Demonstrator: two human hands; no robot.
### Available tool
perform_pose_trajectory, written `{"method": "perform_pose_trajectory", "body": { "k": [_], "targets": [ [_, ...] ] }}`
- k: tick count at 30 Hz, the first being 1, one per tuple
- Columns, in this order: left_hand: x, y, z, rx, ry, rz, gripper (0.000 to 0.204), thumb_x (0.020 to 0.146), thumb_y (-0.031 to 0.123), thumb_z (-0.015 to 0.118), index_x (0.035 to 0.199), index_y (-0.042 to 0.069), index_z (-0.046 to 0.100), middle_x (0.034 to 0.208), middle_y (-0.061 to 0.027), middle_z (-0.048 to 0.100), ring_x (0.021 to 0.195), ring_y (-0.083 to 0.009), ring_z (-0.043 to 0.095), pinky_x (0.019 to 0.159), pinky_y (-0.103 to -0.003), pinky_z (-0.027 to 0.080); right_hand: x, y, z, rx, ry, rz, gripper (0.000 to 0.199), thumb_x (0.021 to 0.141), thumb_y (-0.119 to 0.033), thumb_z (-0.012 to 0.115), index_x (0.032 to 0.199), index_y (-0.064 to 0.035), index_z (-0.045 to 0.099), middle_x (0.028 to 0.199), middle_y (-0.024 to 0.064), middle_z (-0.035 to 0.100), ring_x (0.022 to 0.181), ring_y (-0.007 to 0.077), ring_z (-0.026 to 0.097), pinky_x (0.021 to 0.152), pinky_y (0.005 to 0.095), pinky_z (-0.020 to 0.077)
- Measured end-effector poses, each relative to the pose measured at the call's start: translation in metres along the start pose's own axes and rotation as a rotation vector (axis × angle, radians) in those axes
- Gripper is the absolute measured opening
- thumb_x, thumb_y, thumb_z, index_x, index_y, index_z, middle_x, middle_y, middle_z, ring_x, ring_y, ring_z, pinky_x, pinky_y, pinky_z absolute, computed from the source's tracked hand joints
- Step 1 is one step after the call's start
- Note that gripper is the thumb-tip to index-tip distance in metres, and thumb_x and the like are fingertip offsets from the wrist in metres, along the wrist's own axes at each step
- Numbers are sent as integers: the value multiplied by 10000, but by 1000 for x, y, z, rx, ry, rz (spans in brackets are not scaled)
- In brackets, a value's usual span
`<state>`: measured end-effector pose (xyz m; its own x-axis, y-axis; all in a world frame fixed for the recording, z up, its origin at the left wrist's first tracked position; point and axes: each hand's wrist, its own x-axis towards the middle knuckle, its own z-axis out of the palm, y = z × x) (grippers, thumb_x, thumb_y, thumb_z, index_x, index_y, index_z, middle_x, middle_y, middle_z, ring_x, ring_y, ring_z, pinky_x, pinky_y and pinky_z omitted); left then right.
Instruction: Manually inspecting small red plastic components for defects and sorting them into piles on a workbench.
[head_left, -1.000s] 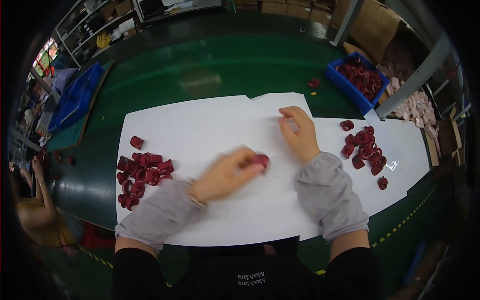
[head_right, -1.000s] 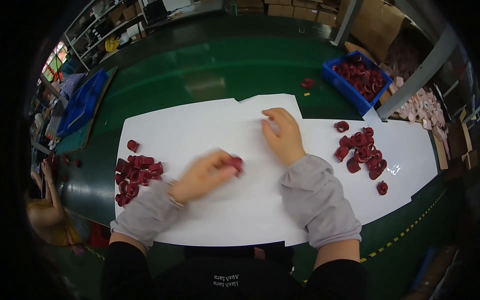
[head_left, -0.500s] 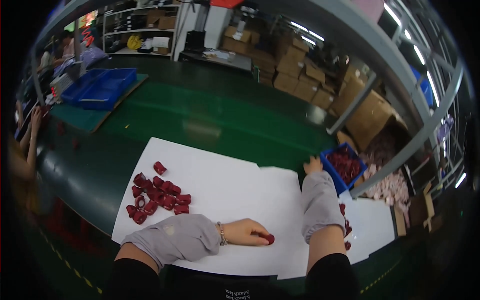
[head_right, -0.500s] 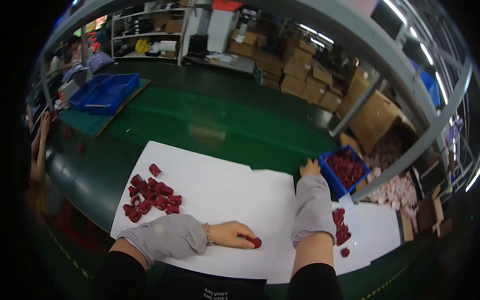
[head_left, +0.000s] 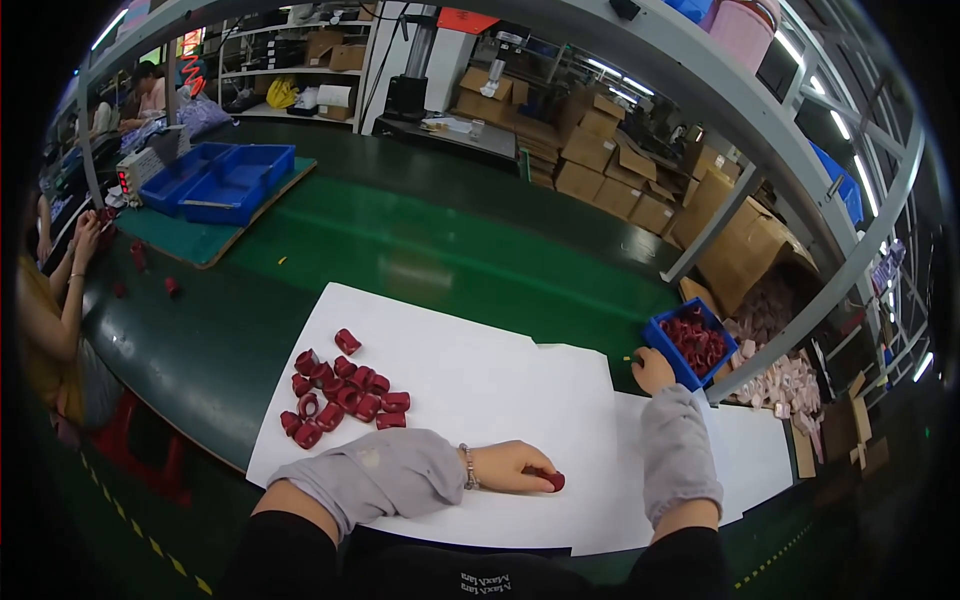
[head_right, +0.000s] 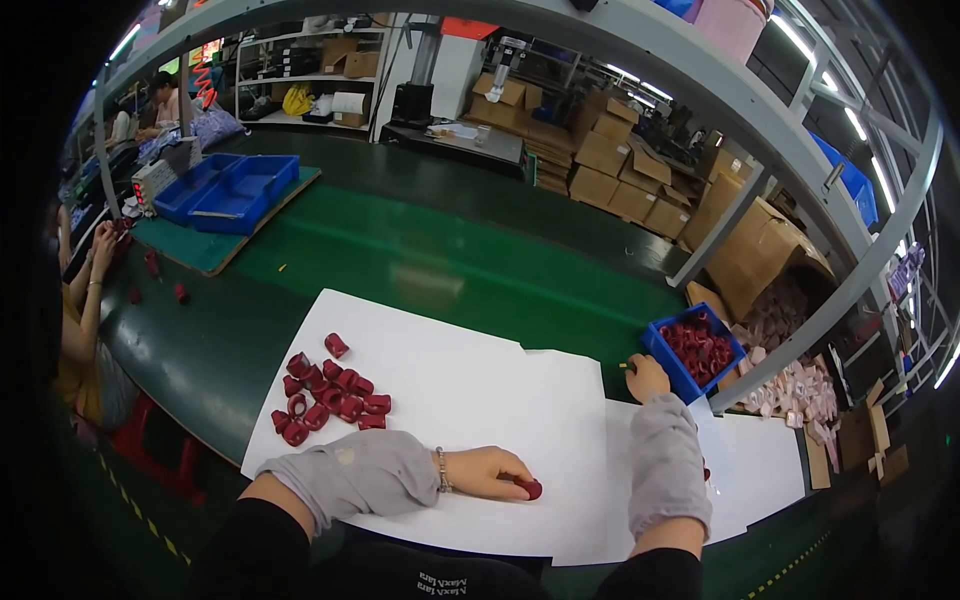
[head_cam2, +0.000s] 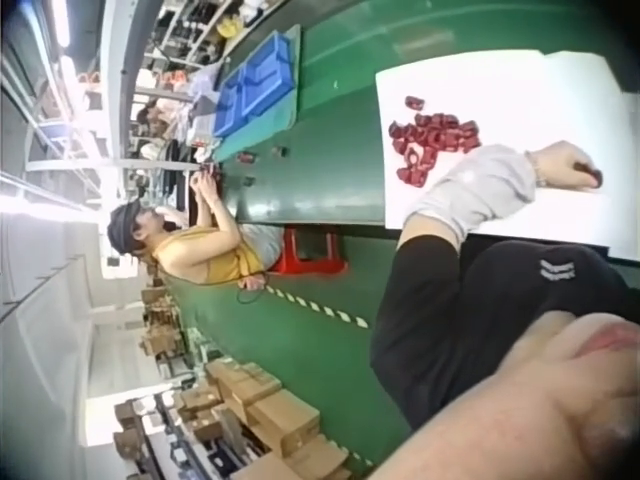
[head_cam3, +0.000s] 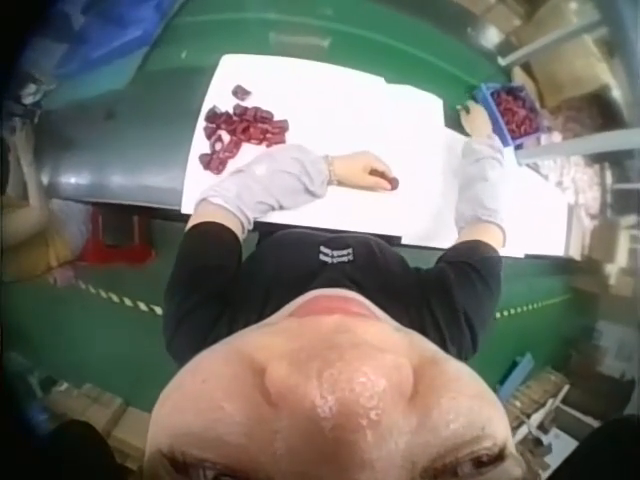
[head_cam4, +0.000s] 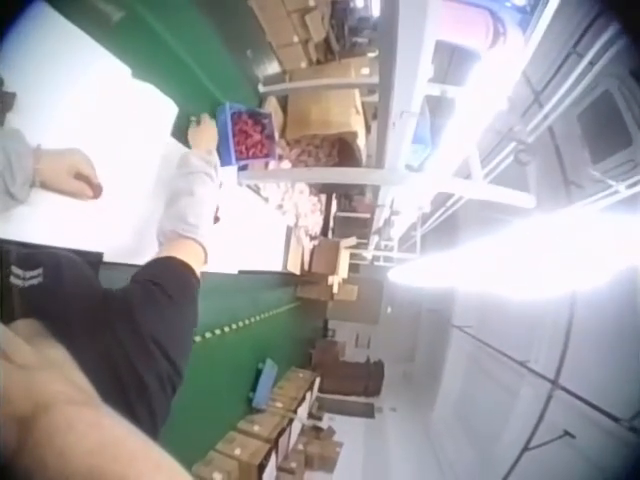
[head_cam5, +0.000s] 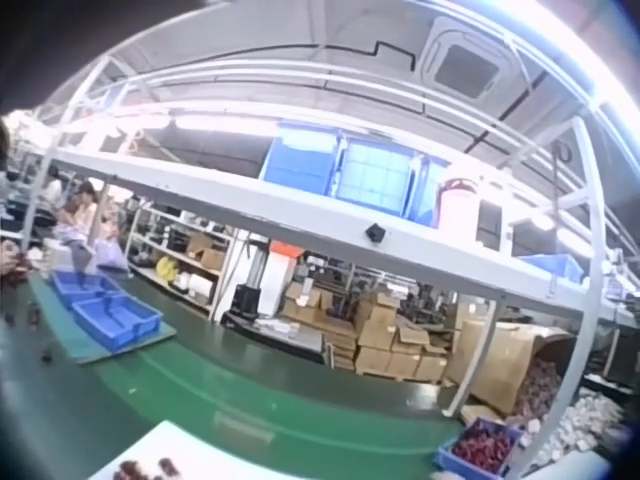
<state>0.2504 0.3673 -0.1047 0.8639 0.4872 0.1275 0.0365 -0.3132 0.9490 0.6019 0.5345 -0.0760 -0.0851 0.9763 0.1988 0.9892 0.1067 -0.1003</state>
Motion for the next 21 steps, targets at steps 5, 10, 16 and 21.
{"method": "perform_pose_trajectory", "body": {
  "k": [5, 10, 16, 21],
  "targets": [
    [-8, 1, -1, 36, 52, 9, 306, 869, 262, 633, 1034, 5, 642, 962, -131, 665, 868, -204, 629, 775, -298, 483, -74, -20, -19, -22, -191, 19, 307, 741, -153, 639, 1044, -105, 629, 1029, 131, 605, 979, 333, 576, 820, 423, 464],
    [-2, 4, 1, -149, 55, -103, 298, 876, 224, 643, 1089, 15, 631, 982, -64, 657, 899, -111, 575, 814, -264, 460, -111, -33, -36, -219, 216, -260, 305, 746, -144, 656, 1038, -61, 622, 1114, 148, 575, 1074, 344, 516, 903, 433, 417],
    [-3, 2, 2, -306, 197, -132, 305, 912, 263, 587, 1118, 39, 607, 968, -15, 633, 859, -73, 557, 781, -230, 452, -116, -135, -9, 705, 58, -398, 249, 867, -167, 585, 1087, -52, 597, 1099, 121, 595, 996, 251, 555, 838, 358, 447],
    [-4, 0, 5, -618, 560, -123, 275, 968, 277, 494, 1124, 60, 557, 953, 2, 599, 807, -57, 541, 729, -212, 455, -127, -204, 2, 1698, -401, -52, 323, 980, -273, 412, 1152, -44, 560, 1085, 78, 598, 948, 162, 552, 795, 279, 453]
  ]
}}
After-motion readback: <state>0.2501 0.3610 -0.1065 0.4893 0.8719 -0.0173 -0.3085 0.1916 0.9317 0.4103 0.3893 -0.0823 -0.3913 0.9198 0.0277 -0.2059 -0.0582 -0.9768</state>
